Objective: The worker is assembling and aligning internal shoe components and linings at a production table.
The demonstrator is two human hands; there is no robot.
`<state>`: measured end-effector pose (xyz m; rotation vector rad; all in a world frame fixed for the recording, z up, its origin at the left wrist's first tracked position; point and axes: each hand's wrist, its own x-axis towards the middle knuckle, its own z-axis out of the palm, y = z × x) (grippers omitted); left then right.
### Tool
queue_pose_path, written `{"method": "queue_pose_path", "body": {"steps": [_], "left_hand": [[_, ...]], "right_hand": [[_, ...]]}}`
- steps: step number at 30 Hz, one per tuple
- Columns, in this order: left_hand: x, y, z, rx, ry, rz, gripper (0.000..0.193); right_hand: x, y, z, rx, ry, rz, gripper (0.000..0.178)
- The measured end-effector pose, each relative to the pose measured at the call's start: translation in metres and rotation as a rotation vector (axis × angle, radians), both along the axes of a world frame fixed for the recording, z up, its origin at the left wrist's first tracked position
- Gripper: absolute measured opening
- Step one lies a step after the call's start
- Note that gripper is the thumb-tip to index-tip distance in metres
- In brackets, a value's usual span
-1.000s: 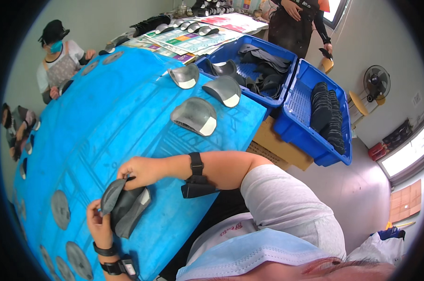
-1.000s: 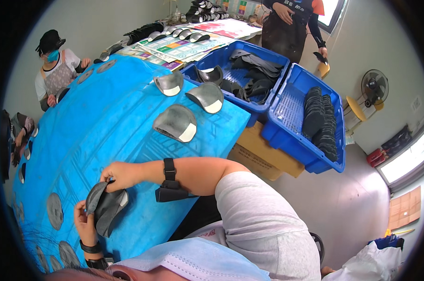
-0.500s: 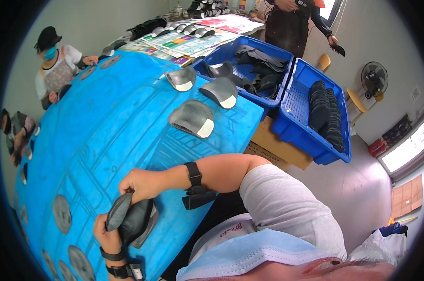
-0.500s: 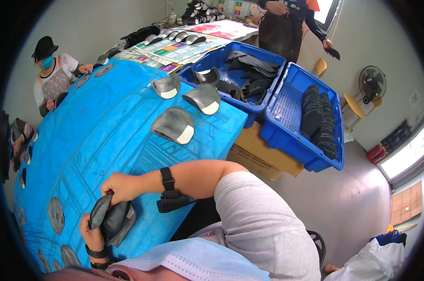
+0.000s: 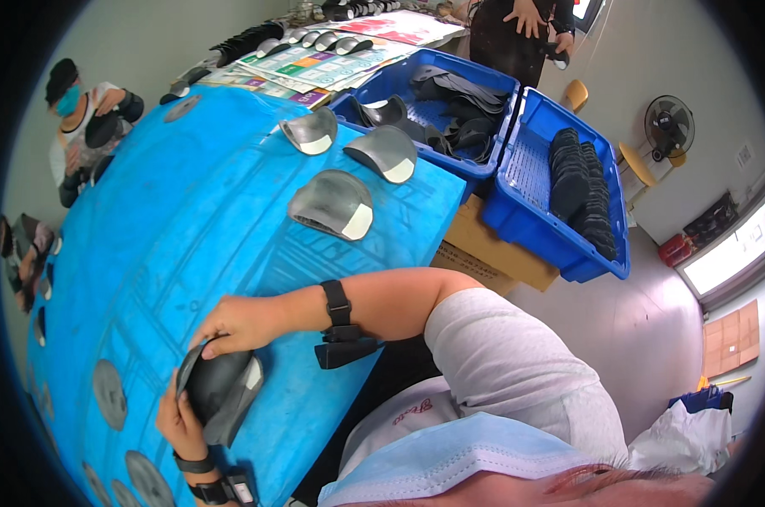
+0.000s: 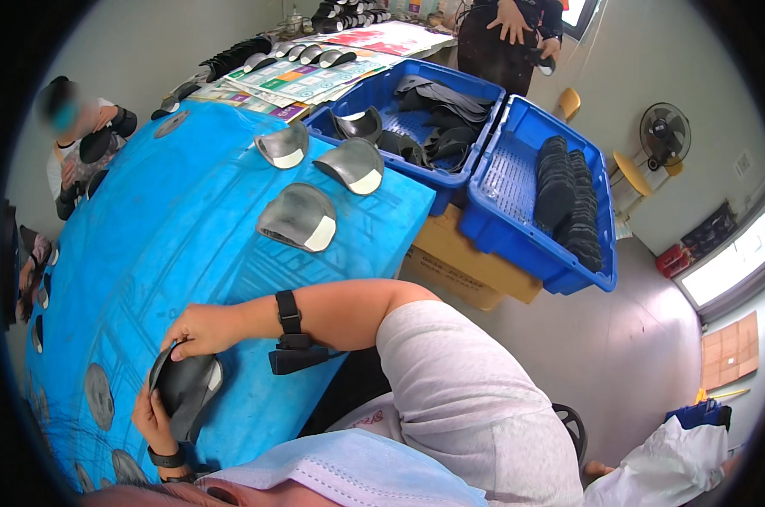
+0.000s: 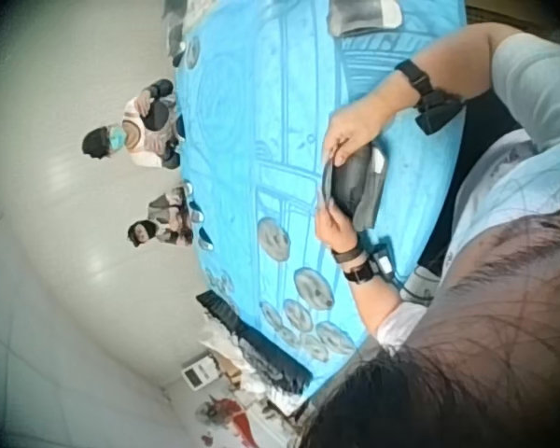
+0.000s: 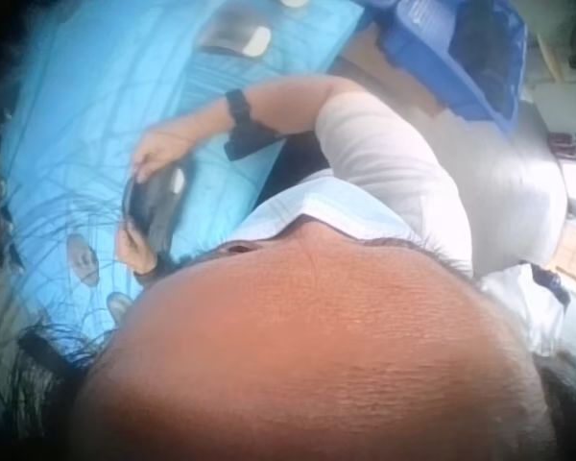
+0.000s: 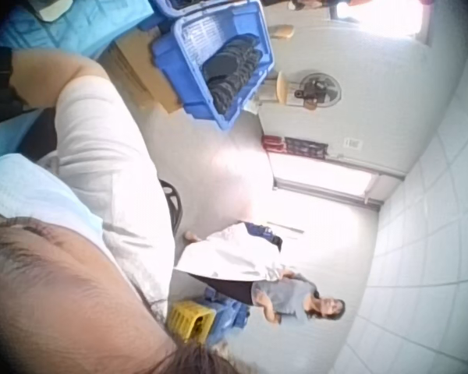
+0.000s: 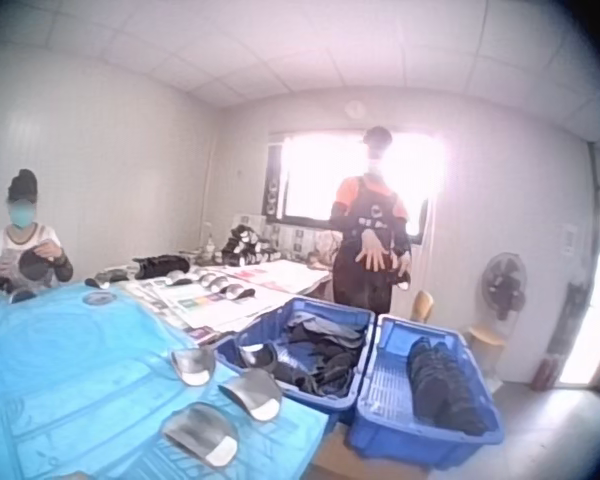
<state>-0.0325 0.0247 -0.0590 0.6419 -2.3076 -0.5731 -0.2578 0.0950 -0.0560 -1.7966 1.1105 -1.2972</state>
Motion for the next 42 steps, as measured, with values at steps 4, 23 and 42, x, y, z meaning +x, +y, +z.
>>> {"method": "queue_pose_path", "body": {"steps": [4,23,42], "left_hand": [[-0.019,0.011,-0.001,0.628,0.382,-0.157,0.023],[-0.01,0.019,0.005,0.015,0.049,-0.092,0.01],[-0.017,0.026,-0.006,0.479,0.377,-0.003,0.014]], "right_hand": [[0.006,-0.002,-0.015,-0.076,0.004,-0.014,0.022],[0.025,0.006,-0.012,-0.112,-0.012,0.008,0.015],[0.019,0.012,-0.002,-0.054,0.05,-0.007,0.017]]}}
